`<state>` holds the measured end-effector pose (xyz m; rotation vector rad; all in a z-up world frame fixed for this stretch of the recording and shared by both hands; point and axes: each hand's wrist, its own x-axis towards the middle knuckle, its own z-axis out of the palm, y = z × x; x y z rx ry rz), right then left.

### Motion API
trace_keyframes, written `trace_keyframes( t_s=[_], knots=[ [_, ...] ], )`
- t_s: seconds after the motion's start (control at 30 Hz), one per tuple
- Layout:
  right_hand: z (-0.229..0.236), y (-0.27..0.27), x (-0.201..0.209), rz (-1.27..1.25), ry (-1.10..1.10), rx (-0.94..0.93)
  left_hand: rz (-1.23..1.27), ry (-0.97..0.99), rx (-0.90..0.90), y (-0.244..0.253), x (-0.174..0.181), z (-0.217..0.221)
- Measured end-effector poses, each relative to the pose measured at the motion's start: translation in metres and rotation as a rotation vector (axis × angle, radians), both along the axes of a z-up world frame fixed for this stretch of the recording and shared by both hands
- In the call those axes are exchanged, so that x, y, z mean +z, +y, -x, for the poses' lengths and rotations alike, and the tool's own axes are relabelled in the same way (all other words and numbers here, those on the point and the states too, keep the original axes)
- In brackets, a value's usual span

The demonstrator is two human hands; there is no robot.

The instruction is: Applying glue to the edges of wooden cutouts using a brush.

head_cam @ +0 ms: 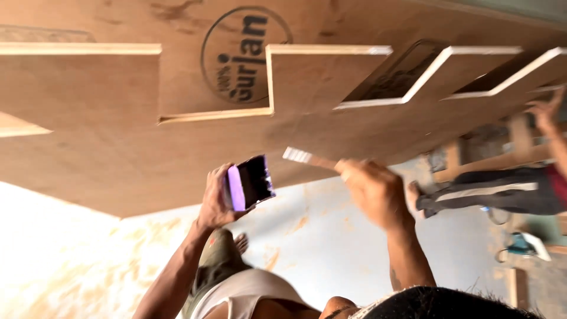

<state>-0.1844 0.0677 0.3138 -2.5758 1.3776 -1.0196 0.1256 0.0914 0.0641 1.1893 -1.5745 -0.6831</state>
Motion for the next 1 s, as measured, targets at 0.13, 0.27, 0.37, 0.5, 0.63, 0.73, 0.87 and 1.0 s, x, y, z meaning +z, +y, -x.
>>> trace_keyframes(
  t_s=[0.13, 0.27, 0.37, 0.5, 0.63, 0.73, 0.87, 1.0],
  knots=[
    [-0.043, 0.027, -0.005, -0.177, 0.221, 0.18, 0.175, -0.094, -0.067, -0.004, -0.007, -0.022],
    [-0.074, 0.029, -0.029, -0.07, 0.365, 0.333, 0.286, -0.186, -0.081, -0.007, -0.011, -0.044],
    [-0.103, 0.022, -0.036, -0.216, 0.5, 0.426, 0.332, -0.194, -0.112, -0.009, -0.005, -0.059],
    [-0.119, 0.007, -0.061, -0.061, 0.396, 0.494, 0.308, -0.231, -0.16, -0.011, 0.016, -0.073],
    [-0.127, -0.002, -0.076, -0.038, 0.383, 0.504, 0.26, -0.271, -0.185, -0.015, 0.029, -0.081],
    [-0.129, -0.003, -0.09, -0.038, 0.301, 0.487, 0.227, -0.332, -0.163, -0.017, 0.029, -0.082],
    [-0.13, 0.001, -0.109, 0.032, 0.265, 0.398, 0.273, -0.355, -0.185, -0.02, 0.038, -0.079],
    [-0.131, 0.005, -0.136, -0.055, 0.257, 0.35, 0.275, -0.405, -0.178, -0.021, 0.041, -0.072]
  ],
)
